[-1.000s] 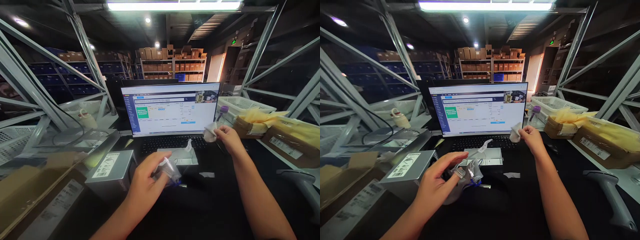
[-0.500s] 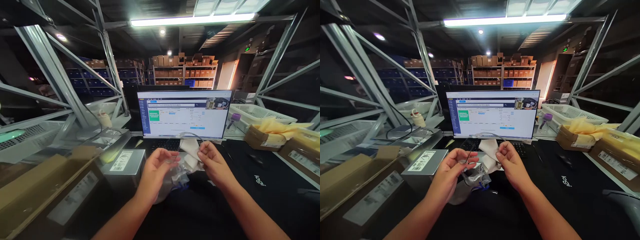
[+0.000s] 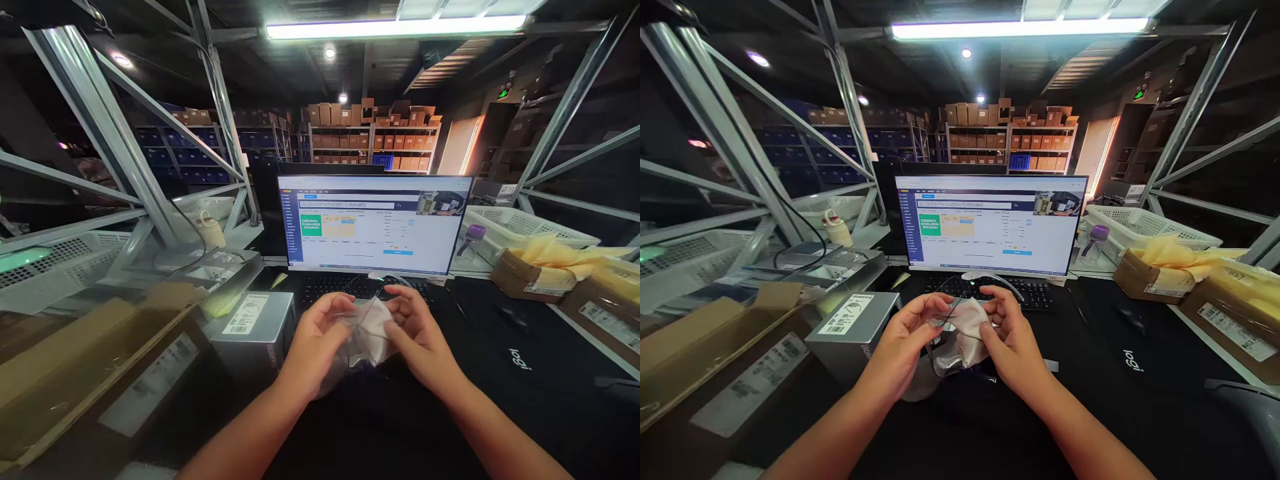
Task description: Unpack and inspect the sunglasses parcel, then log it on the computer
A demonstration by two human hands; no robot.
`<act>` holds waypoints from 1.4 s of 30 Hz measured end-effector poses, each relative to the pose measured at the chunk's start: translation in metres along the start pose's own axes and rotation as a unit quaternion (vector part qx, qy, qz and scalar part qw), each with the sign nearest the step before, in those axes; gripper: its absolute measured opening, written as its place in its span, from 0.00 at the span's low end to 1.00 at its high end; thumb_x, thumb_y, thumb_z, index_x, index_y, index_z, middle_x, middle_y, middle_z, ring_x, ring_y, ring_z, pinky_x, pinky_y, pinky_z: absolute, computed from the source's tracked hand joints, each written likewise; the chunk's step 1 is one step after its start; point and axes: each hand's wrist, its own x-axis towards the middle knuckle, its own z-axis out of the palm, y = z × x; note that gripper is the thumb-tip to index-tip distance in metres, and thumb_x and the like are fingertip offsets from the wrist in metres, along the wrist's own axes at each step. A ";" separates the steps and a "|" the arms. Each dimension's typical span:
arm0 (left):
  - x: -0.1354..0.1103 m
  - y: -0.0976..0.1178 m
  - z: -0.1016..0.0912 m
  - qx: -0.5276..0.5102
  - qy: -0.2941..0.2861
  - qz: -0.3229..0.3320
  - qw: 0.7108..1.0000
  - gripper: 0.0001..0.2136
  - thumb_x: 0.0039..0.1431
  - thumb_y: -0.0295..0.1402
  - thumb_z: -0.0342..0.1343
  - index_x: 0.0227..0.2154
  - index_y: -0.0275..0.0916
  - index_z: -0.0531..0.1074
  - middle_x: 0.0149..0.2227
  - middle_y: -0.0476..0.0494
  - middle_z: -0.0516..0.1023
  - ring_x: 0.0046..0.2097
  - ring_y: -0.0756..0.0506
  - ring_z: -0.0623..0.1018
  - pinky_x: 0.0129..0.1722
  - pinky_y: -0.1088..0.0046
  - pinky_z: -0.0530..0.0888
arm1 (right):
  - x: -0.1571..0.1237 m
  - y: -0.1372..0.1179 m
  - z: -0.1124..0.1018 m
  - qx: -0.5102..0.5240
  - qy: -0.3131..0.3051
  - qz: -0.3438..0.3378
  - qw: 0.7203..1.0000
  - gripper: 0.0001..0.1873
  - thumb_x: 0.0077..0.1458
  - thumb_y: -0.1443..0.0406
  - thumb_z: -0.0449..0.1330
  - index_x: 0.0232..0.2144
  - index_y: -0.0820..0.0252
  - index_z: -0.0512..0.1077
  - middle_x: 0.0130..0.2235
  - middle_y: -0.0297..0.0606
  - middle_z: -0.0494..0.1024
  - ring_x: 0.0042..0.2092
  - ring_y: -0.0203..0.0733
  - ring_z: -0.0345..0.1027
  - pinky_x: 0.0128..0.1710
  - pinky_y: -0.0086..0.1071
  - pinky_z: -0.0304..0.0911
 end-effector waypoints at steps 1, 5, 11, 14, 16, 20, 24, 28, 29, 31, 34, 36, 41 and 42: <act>0.000 0.000 0.000 0.004 -0.004 -0.001 1.000 0.07 0.46 0.28 0.59 0.32 0.40 0.76 0.48 0.46 0.79 0.50 0.44 0.78 0.46 0.73 0.72 | 0.000 0.000 0.000 -0.005 0.007 0.001 1.000 0.24 0.61 0.64 0.58 0.58 0.46 0.62 0.42 0.35 0.72 0.40 0.37 0.70 0.36 0.30 0.67; -0.001 0.001 0.000 0.013 -0.036 -0.018 0.999 0.06 0.48 0.30 0.60 0.31 0.40 0.75 0.48 0.44 0.81 0.49 0.43 0.79 0.45 0.71 0.73 | 0.000 -0.001 0.001 -0.003 0.000 0.020 1.000 0.26 0.60 0.66 0.57 0.59 0.45 0.64 0.43 0.35 0.72 0.41 0.37 0.71 0.35 0.29 0.68; 0.000 0.000 0.003 0.014 -0.061 -0.019 0.998 0.06 0.48 0.29 0.60 0.32 0.40 0.76 0.47 0.44 0.82 0.49 0.42 0.79 0.46 0.70 0.74 | 0.001 -0.001 0.002 -0.019 -0.012 0.021 1.000 0.17 0.56 0.69 0.57 0.48 0.52 0.72 0.47 0.38 0.75 0.44 0.38 0.71 0.39 0.31 0.69; 0.002 -0.002 0.002 0.007 -0.052 -0.015 0.998 0.05 0.48 0.28 0.60 0.30 0.40 0.75 0.50 0.44 0.81 0.51 0.41 0.79 0.47 0.69 0.74 | 0.001 0.000 0.001 -0.009 -0.006 0.025 1.000 0.17 0.55 0.69 0.58 0.47 0.52 0.71 0.44 0.36 0.75 0.40 0.37 0.71 0.34 0.29 0.68; 0.002 -0.002 0.002 0.002 -0.056 -0.015 0.998 0.05 0.47 0.28 0.59 0.29 0.40 0.74 0.51 0.43 0.81 0.52 0.41 0.79 0.48 0.69 0.74 | 0.000 0.000 0.000 -0.012 -0.005 0.019 1.000 0.16 0.55 0.69 0.58 0.46 0.52 0.71 0.43 0.35 0.75 0.39 0.36 0.70 0.33 0.28 0.67; 0.003 -0.003 0.002 -0.012 -0.073 -0.024 0.997 0.05 0.47 0.26 0.57 0.29 0.40 0.72 0.51 0.42 0.81 0.52 0.40 0.79 0.46 0.68 0.74 | -0.001 -0.002 0.001 -0.032 -0.007 0.006 0.999 0.09 0.58 0.67 0.58 0.42 0.54 0.73 0.37 0.33 0.75 0.34 0.34 0.69 0.31 0.27 0.66; 0.004 -0.004 0.001 -0.007 -0.080 -0.026 0.996 0.04 0.48 0.25 0.57 0.28 0.40 0.70 0.50 0.43 0.82 0.52 0.42 0.79 0.48 0.68 0.73 | 0.001 -0.006 0.002 -0.080 -0.001 -0.015 0.997 0.07 0.61 0.60 0.60 0.38 0.56 0.75 0.32 0.33 0.76 0.30 0.32 0.69 0.27 0.25 0.65; 0.005 -0.005 -0.001 -0.007 -0.090 -0.023 0.996 0.04 0.50 0.25 0.56 0.28 0.40 0.70 0.48 0.43 0.82 0.51 0.43 0.79 0.47 0.69 0.72 | 0.002 -0.006 0.002 -0.105 0.005 -0.034 0.994 0.09 0.63 0.59 0.60 0.36 0.57 0.75 0.31 0.34 0.78 0.28 0.33 0.71 0.25 0.25 0.66; 0.005 -0.005 -0.002 -0.005 -0.089 -0.023 0.996 0.03 0.50 0.26 0.57 0.28 0.40 0.70 0.47 0.43 0.82 0.50 0.43 0.79 0.46 0.69 0.72 | 0.002 -0.005 0.001 -0.120 0.008 -0.041 0.992 0.08 0.63 0.59 0.59 0.36 0.57 0.75 0.31 0.34 0.79 0.28 0.33 0.72 0.25 0.25 0.67; 0.005 -0.005 -0.002 -0.002 -0.084 -0.023 0.996 0.03 0.52 0.27 0.57 0.29 0.40 0.70 0.46 0.44 0.83 0.49 0.43 0.79 0.46 0.69 0.72 | 0.001 -0.003 0.000 -0.175 0.026 -0.079 0.981 0.07 0.64 0.61 0.59 0.38 0.56 0.76 0.33 0.34 0.81 0.31 0.35 0.76 0.28 0.26 0.71; 0.004 -0.003 -0.003 -0.006 -0.075 -0.022 0.997 0.03 0.52 0.27 0.57 0.29 0.41 0.70 0.48 0.44 0.83 0.50 0.43 0.79 0.48 0.68 0.71 | -0.001 0.002 -0.004 -0.309 0.089 -0.202 0.925 0.05 0.62 0.66 0.60 0.37 0.55 0.78 0.43 0.39 0.83 0.44 0.40 0.79 0.42 0.32 0.76; 0.004 -0.002 -0.002 -0.009 -0.063 -0.020 0.998 0.03 0.50 0.27 0.57 0.29 0.41 0.70 0.49 0.44 0.83 0.53 0.42 0.79 0.50 0.68 0.71 | -0.001 0.004 -0.006 -0.392 0.131 -0.272 0.869 0.05 0.61 0.68 0.62 0.37 0.56 0.78 0.50 0.44 0.80 0.50 0.43 0.77 0.48 0.36 0.76; 0.002 0.000 0.002 0.011 -0.054 -0.017 0.998 0.04 0.48 0.28 0.57 0.29 0.41 0.71 0.51 0.42 0.82 0.55 0.39 0.78 0.53 0.65 0.71 | 0.003 0.000 -0.010 -0.474 0.148 -0.342 0.798 0.04 0.59 0.71 0.62 0.36 0.57 0.75 0.47 0.44 0.79 0.52 0.45 0.73 0.54 0.43 0.72; 0.002 0.001 0.003 0.015 -0.052 -0.014 0.998 0.04 0.48 0.28 0.58 0.29 0.41 0.71 0.51 0.41 0.82 0.55 0.39 0.78 0.53 0.64 0.71 | 0.004 -0.003 -0.012 -0.466 0.130 -0.343 0.805 0.04 0.60 0.70 0.61 0.35 0.57 0.73 0.45 0.43 0.79 0.52 0.45 0.73 0.55 0.44 0.70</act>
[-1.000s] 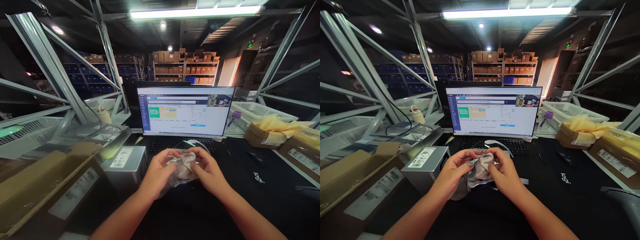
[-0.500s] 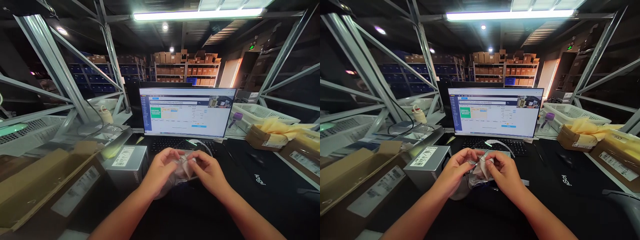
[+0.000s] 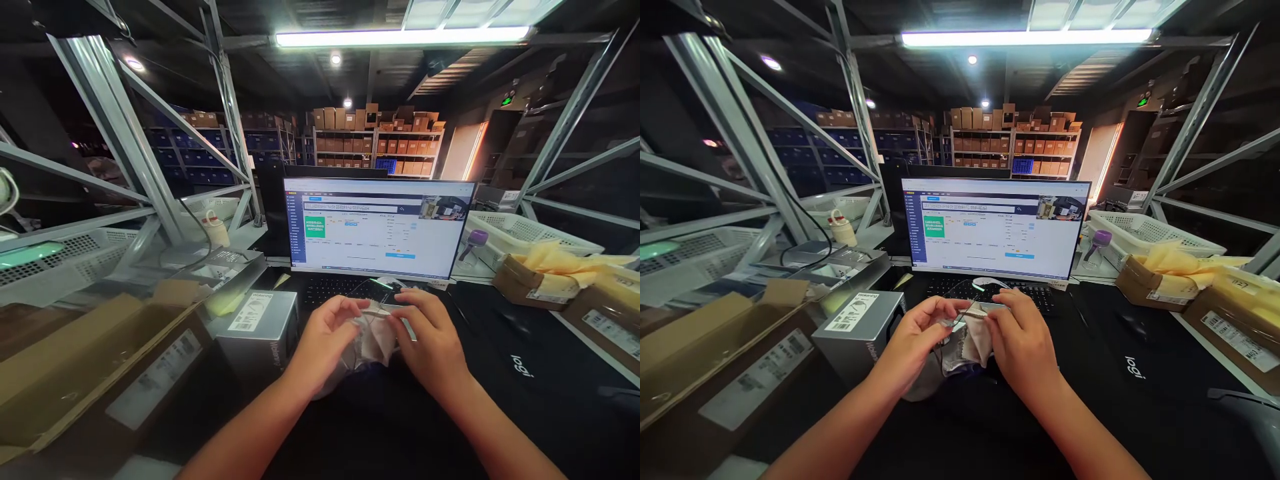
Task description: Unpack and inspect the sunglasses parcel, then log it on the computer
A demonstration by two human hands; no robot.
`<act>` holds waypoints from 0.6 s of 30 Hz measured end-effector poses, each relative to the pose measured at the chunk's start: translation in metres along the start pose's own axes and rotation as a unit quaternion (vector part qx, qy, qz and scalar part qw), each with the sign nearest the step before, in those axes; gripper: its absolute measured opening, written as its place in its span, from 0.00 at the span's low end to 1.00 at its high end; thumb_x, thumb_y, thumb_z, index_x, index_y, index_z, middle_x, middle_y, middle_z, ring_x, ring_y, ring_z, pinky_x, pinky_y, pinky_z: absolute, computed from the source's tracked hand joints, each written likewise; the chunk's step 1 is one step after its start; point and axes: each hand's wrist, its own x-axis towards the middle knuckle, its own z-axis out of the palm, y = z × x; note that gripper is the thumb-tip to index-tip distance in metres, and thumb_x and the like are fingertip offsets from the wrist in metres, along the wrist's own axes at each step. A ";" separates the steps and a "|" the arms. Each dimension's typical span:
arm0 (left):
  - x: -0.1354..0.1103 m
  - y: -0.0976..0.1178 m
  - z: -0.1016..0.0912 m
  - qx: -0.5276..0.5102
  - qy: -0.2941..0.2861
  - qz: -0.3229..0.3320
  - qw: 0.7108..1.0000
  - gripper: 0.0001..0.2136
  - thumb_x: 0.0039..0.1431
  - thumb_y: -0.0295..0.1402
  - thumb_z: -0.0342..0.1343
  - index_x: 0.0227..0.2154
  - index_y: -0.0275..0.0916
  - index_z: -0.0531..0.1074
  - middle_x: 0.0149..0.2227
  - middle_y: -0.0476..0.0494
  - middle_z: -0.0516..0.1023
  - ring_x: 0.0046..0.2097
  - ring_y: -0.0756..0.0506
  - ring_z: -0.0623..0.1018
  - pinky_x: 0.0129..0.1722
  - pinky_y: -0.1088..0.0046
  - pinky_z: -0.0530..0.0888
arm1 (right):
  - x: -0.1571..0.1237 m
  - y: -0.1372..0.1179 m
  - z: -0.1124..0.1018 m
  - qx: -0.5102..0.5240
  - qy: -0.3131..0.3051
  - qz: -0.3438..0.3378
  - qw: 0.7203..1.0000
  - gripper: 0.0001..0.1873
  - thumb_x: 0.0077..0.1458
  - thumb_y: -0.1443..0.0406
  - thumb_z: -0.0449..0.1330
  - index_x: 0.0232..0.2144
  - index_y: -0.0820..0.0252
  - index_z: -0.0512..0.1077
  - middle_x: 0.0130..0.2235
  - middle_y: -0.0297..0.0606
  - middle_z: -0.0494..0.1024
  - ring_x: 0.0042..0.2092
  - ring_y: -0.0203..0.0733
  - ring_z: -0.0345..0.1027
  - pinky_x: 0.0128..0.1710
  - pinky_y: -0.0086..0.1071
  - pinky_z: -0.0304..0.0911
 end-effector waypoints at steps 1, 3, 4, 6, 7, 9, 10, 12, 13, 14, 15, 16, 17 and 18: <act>0.000 0.000 0.000 0.004 0.005 0.003 1.000 0.04 0.48 0.29 0.58 0.29 0.41 0.71 0.52 0.41 0.82 0.56 0.38 0.78 0.54 0.64 0.71 | 0.003 0.002 -0.003 0.024 -0.017 0.006 1.000 0.03 0.61 0.69 0.60 0.35 0.56 0.72 0.43 0.41 0.79 0.51 0.44 0.73 0.55 0.44 0.70; 0.001 -0.001 0.000 0.011 0.019 0.014 1.000 0.04 0.48 0.30 0.59 0.29 0.41 0.71 0.53 0.40 0.81 0.58 0.37 0.77 0.55 0.62 0.71 | 0.008 0.009 -0.012 0.078 -0.057 0.061 0.993 0.05 0.63 0.66 0.57 0.32 0.56 0.69 0.38 0.38 0.77 0.44 0.41 0.72 0.46 0.38 0.70; 0.002 -0.002 -0.001 0.016 0.026 0.023 0.999 0.04 0.48 0.30 0.59 0.29 0.41 0.71 0.53 0.39 0.81 0.59 0.37 0.76 0.56 0.61 0.71 | 0.009 0.014 -0.017 0.099 -0.071 0.108 0.987 0.08 0.64 0.63 0.56 0.31 0.56 0.69 0.34 0.36 0.76 0.39 0.39 0.71 0.40 0.35 0.69; 0.001 -0.004 -0.003 0.029 0.042 0.053 0.997 0.04 0.49 0.29 0.59 0.30 0.41 0.72 0.54 0.39 0.80 0.60 0.37 0.75 0.58 0.59 0.70 | 0.011 0.027 -0.027 0.134 -0.093 0.219 0.962 0.14 0.64 0.58 0.56 0.26 0.56 0.67 0.27 0.33 0.71 0.30 0.37 0.65 0.29 0.32 0.61; 0.001 -0.006 -0.004 0.043 0.049 0.074 0.995 0.05 0.50 0.27 0.58 0.32 0.41 0.72 0.55 0.40 0.79 0.60 0.37 0.75 0.60 0.59 0.69 | 0.011 0.035 -0.031 0.157 -0.104 0.276 0.943 0.17 0.63 0.55 0.56 0.25 0.56 0.66 0.24 0.32 0.68 0.27 0.36 0.61 0.26 0.31 0.57; -0.002 -0.009 -0.005 0.084 0.060 0.120 0.987 0.09 0.52 0.25 0.56 0.35 0.42 0.74 0.57 0.41 0.78 0.62 0.39 0.74 0.63 0.58 0.67 | 0.011 0.049 -0.037 0.225 -0.119 0.371 0.893 0.21 0.60 0.49 0.59 0.24 0.56 0.66 0.21 0.30 0.65 0.24 0.34 0.56 0.23 0.30 0.53; -0.005 -0.010 -0.006 0.107 0.063 0.143 0.982 0.11 0.53 0.24 0.55 0.37 0.43 0.75 0.58 0.42 0.77 0.62 0.39 0.73 0.64 0.58 0.67 | 0.011 0.055 -0.038 0.264 -0.120 0.406 0.867 0.22 0.57 0.46 0.60 0.24 0.56 0.66 0.21 0.30 0.65 0.24 0.33 0.55 0.23 0.30 0.52; -0.008 -0.012 -0.006 0.153 0.069 0.186 0.968 0.14 0.55 0.22 0.54 0.41 0.44 0.76 0.59 0.44 0.76 0.63 0.41 0.72 0.64 0.60 0.67 | 0.012 0.059 -0.037 0.335 -0.105 0.459 0.816 0.24 0.52 0.44 0.65 0.24 0.57 0.67 0.22 0.30 0.65 0.24 0.33 0.56 0.24 0.29 0.55; -0.010 -0.012 -0.007 0.173 0.073 0.205 0.961 0.14 0.56 0.22 0.54 0.42 0.45 0.76 0.59 0.44 0.75 0.63 0.41 0.72 0.64 0.61 0.67 | 0.013 0.057 -0.035 0.367 -0.091 0.480 0.792 0.25 0.50 0.44 0.67 0.25 0.57 0.67 0.23 0.30 0.66 0.25 0.33 0.56 0.25 0.29 0.56; -0.011 -0.013 -0.007 0.191 0.078 0.222 0.953 0.14 0.57 0.22 0.54 0.43 0.45 0.76 0.59 0.44 0.75 0.63 0.42 0.73 0.63 0.62 0.68 | 0.015 0.053 -0.033 0.399 -0.078 0.495 0.768 0.25 0.48 0.44 0.68 0.25 0.56 0.67 0.23 0.30 0.65 0.25 0.33 0.57 0.25 0.29 0.57; -0.011 -0.013 -0.007 0.206 0.083 0.234 0.947 0.15 0.58 0.22 0.54 0.44 0.45 0.76 0.60 0.44 0.75 0.62 0.42 0.73 0.63 0.62 0.68 | 0.016 0.046 -0.031 0.432 -0.069 0.503 0.746 0.25 0.48 0.45 0.69 0.26 0.56 0.66 0.24 0.30 0.66 0.26 0.33 0.58 0.25 0.29 0.58; -0.011 -0.014 -0.007 0.217 0.086 0.241 0.942 0.15 0.58 0.22 0.54 0.45 0.46 0.76 0.60 0.45 0.75 0.62 0.42 0.73 0.63 0.63 0.69 | 0.016 0.038 -0.030 0.465 -0.063 0.500 0.728 0.24 0.49 0.45 0.69 0.26 0.56 0.66 0.25 0.30 0.67 0.27 0.34 0.59 0.27 0.29 0.59; -0.011 -0.015 -0.007 0.221 0.087 0.245 0.940 0.16 0.59 0.22 0.54 0.46 0.46 0.76 0.60 0.45 0.75 0.62 0.42 0.73 0.63 0.63 0.69 | 0.015 0.029 -0.028 0.496 -0.062 0.486 0.717 0.23 0.50 0.45 0.68 0.27 0.56 0.66 0.27 0.31 0.67 0.28 0.35 0.60 0.28 0.30 0.61; -0.010 -0.015 -0.007 0.220 0.085 0.245 0.940 0.16 0.59 0.22 0.54 0.47 0.46 0.76 0.61 0.45 0.74 0.63 0.42 0.73 0.63 0.63 0.69 | 0.014 0.019 -0.028 0.524 -0.069 0.463 0.712 0.22 0.52 0.46 0.66 0.27 0.55 0.67 0.28 0.32 0.68 0.30 0.36 0.61 0.30 0.31 0.61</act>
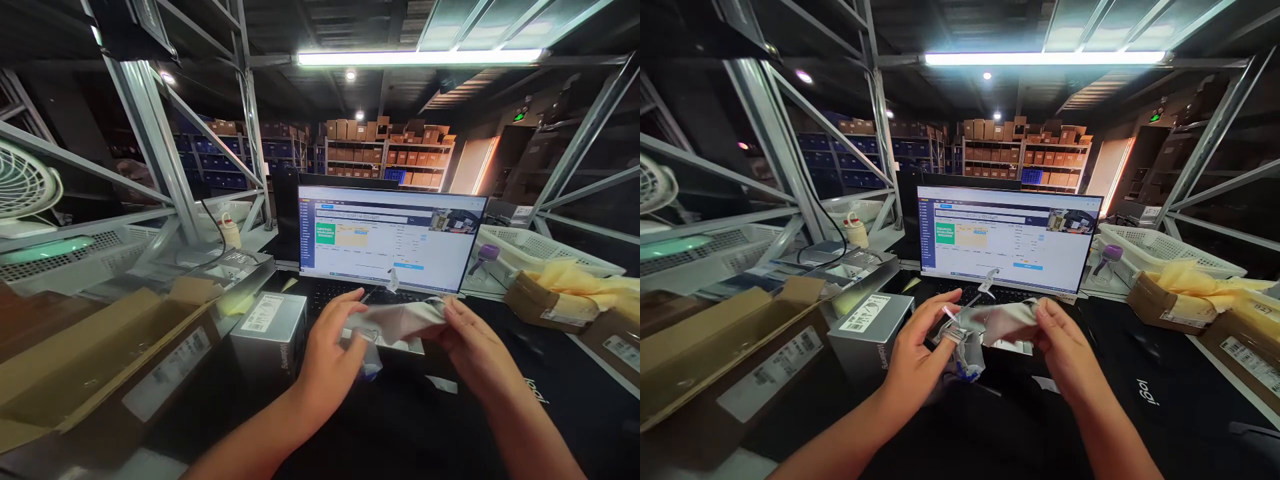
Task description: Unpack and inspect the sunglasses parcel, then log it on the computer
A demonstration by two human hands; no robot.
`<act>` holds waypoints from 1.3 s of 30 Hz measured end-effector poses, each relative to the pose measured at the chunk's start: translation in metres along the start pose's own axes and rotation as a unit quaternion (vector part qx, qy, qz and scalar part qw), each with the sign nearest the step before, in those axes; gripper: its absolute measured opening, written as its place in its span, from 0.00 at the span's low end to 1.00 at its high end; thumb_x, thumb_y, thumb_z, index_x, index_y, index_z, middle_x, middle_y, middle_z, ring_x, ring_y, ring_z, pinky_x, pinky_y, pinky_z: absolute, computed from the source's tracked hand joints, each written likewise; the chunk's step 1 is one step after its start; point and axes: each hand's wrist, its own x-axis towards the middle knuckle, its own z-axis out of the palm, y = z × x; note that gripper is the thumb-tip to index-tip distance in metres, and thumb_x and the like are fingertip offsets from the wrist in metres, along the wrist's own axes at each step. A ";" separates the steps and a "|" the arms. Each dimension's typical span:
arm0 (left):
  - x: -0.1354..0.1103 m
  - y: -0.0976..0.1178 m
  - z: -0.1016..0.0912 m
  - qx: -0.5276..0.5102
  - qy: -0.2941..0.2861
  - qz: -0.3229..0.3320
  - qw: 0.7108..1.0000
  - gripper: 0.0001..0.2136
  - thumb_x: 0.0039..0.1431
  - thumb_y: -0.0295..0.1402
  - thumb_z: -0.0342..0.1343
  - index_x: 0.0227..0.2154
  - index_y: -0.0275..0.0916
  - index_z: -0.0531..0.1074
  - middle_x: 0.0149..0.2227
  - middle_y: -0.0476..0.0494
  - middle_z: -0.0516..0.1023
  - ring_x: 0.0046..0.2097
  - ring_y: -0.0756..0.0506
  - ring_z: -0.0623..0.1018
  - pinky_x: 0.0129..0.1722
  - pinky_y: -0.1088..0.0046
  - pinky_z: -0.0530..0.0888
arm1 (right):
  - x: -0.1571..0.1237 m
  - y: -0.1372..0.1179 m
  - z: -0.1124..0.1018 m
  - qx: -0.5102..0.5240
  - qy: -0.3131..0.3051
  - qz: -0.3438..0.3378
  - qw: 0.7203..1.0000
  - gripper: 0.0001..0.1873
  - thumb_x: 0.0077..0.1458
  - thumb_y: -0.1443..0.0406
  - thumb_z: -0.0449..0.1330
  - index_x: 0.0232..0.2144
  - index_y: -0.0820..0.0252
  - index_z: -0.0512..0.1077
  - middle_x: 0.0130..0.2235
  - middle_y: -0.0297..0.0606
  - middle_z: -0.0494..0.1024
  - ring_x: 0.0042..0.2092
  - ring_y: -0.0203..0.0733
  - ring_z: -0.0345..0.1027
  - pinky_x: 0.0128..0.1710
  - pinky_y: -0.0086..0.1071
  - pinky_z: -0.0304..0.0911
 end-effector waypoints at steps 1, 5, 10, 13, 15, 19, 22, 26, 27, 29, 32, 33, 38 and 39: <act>0.000 -0.001 0.001 -0.006 -0.002 -0.003 1.000 0.17 0.59 0.22 0.54 0.48 0.46 0.76 0.61 0.45 0.74 0.63 0.42 0.72 0.63 0.63 0.70 | -0.007 0.002 0.006 0.007 -0.038 -0.013 0.999 0.21 0.55 0.46 0.65 0.27 0.55 0.67 0.29 0.33 0.68 0.31 0.37 0.61 0.31 0.31 0.62; 0.000 0.000 0.003 -0.051 -0.011 -0.027 0.998 0.19 0.61 0.24 0.54 0.53 0.45 0.75 0.62 0.43 0.74 0.62 0.40 0.74 0.63 0.61 0.71 | -0.032 0.010 0.020 -0.019 -0.196 -0.039 0.980 0.18 0.60 0.47 0.61 0.31 0.55 0.71 0.30 0.35 0.68 0.33 0.38 0.61 0.36 0.33 0.62; -0.006 0.004 0.004 -0.030 -0.019 -0.026 0.999 0.24 0.61 0.25 0.56 0.60 0.46 0.71 0.62 0.43 0.75 0.62 0.40 0.75 0.63 0.60 0.72 | -0.035 0.014 0.036 -0.064 -0.209 -0.075 0.973 0.15 0.59 0.50 0.63 0.31 0.54 0.73 0.32 0.36 0.75 0.35 0.39 0.68 0.39 0.35 0.67; -0.012 0.002 0.006 0.021 -0.038 0.051 0.998 0.27 0.60 0.24 0.57 0.62 0.48 0.69 0.64 0.44 0.73 0.65 0.40 0.73 0.66 0.59 0.69 | -0.033 0.023 0.050 -0.117 -0.099 -0.163 0.975 0.13 0.55 0.58 0.67 0.25 0.55 0.71 0.26 0.33 0.75 0.29 0.35 0.66 0.32 0.30 0.65; -0.015 -0.001 0.010 0.051 -0.064 0.106 0.991 0.30 0.61 0.25 0.58 0.65 0.49 0.66 0.66 0.42 0.70 0.66 0.39 0.71 0.67 0.59 0.69 | -0.034 0.029 0.058 -0.130 -0.003 -0.195 0.972 0.14 0.50 0.61 0.70 0.22 0.56 0.69 0.23 0.32 0.74 0.26 0.34 0.64 0.27 0.29 0.62; -0.017 -0.005 0.014 0.086 -0.097 0.169 0.977 0.33 0.64 0.24 0.55 0.69 0.51 0.58 0.68 0.40 0.68 0.67 0.40 0.70 0.66 0.59 0.70 | -0.035 0.027 0.063 -0.108 0.081 -0.156 0.978 0.22 0.39 0.63 0.74 0.15 0.57 0.62 0.18 0.29 0.68 0.22 0.31 0.57 0.22 0.27 0.57; -0.014 -0.006 0.013 0.092 -0.125 0.184 0.971 0.35 0.64 0.22 0.54 0.70 0.53 0.55 0.69 0.41 0.66 0.68 0.41 0.69 0.67 0.59 0.69 | -0.031 0.016 0.056 -0.051 0.083 -0.108 0.989 0.26 0.32 0.63 0.77 0.14 0.58 0.59 0.17 0.26 0.63 0.22 0.29 0.53 0.21 0.26 0.55; -0.010 -0.006 0.007 0.102 -0.161 0.203 0.960 0.36 0.63 0.20 0.51 0.71 0.53 0.54 0.70 0.43 0.64 0.68 0.41 0.68 0.68 0.59 0.67 | -0.020 0.004 0.043 0.079 0.067 -0.036 0.994 0.30 0.33 0.59 0.78 0.19 0.58 0.57 0.20 0.25 0.62 0.24 0.28 0.53 0.25 0.25 0.56; -0.009 -0.005 0.006 0.106 -0.164 0.209 0.958 0.37 0.62 0.19 0.51 0.71 0.53 0.54 0.70 0.43 0.64 0.68 0.41 0.68 0.68 0.59 0.67 | -0.018 0.002 0.041 0.107 0.061 -0.019 0.992 0.31 0.35 0.58 0.78 0.20 0.57 0.56 0.21 0.25 0.62 0.24 0.28 0.54 0.26 0.25 0.57; -0.008 -0.006 0.005 0.110 -0.166 0.216 0.956 0.37 0.61 0.19 0.51 0.71 0.53 0.55 0.70 0.43 0.65 0.68 0.41 0.68 0.68 0.59 0.67 | -0.015 0.000 0.037 0.138 0.054 0.003 0.989 0.32 0.37 0.56 0.77 0.21 0.57 0.54 0.22 0.25 0.62 0.25 0.29 0.54 0.27 0.25 0.56; -0.008 -0.007 0.005 0.111 -0.153 0.198 0.962 0.36 0.61 0.19 0.51 0.70 0.52 0.58 0.69 0.43 0.66 0.67 0.40 0.69 0.68 0.58 0.68 | -0.015 0.004 0.039 0.135 0.060 -0.020 0.989 0.32 0.40 0.55 0.76 0.22 0.57 0.54 0.22 0.25 0.61 0.26 0.29 0.54 0.27 0.25 0.57; -0.008 -0.008 0.005 0.111 -0.145 0.187 0.965 0.35 0.61 0.19 0.51 0.69 0.52 0.59 0.69 0.43 0.67 0.67 0.39 0.70 0.68 0.58 0.68 | -0.016 0.007 0.042 0.117 0.065 -0.037 0.990 0.30 0.40 0.56 0.75 0.22 0.56 0.55 0.22 0.25 0.61 0.25 0.29 0.53 0.27 0.25 0.57; -0.012 -0.011 0.006 0.084 -0.110 0.114 0.984 0.37 0.59 0.20 0.54 0.68 0.55 0.59 0.67 0.47 0.69 0.65 0.40 0.72 0.66 0.59 0.70 | -0.030 0.031 0.061 -0.057 0.084 -0.110 0.989 0.22 0.38 0.66 0.70 0.17 0.56 0.57 0.19 0.27 0.63 0.24 0.31 0.53 0.24 0.27 0.53; -0.013 -0.012 0.006 0.076 -0.110 0.098 0.986 0.37 0.58 0.19 0.54 0.68 0.55 0.59 0.66 0.47 0.70 0.64 0.40 0.73 0.65 0.59 0.71 | -0.032 0.034 0.063 -0.078 0.083 -0.121 0.986 0.20 0.39 0.67 0.68 0.16 0.56 0.58 0.19 0.28 0.64 0.24 0.31 0.55 0.24 0.27 0.53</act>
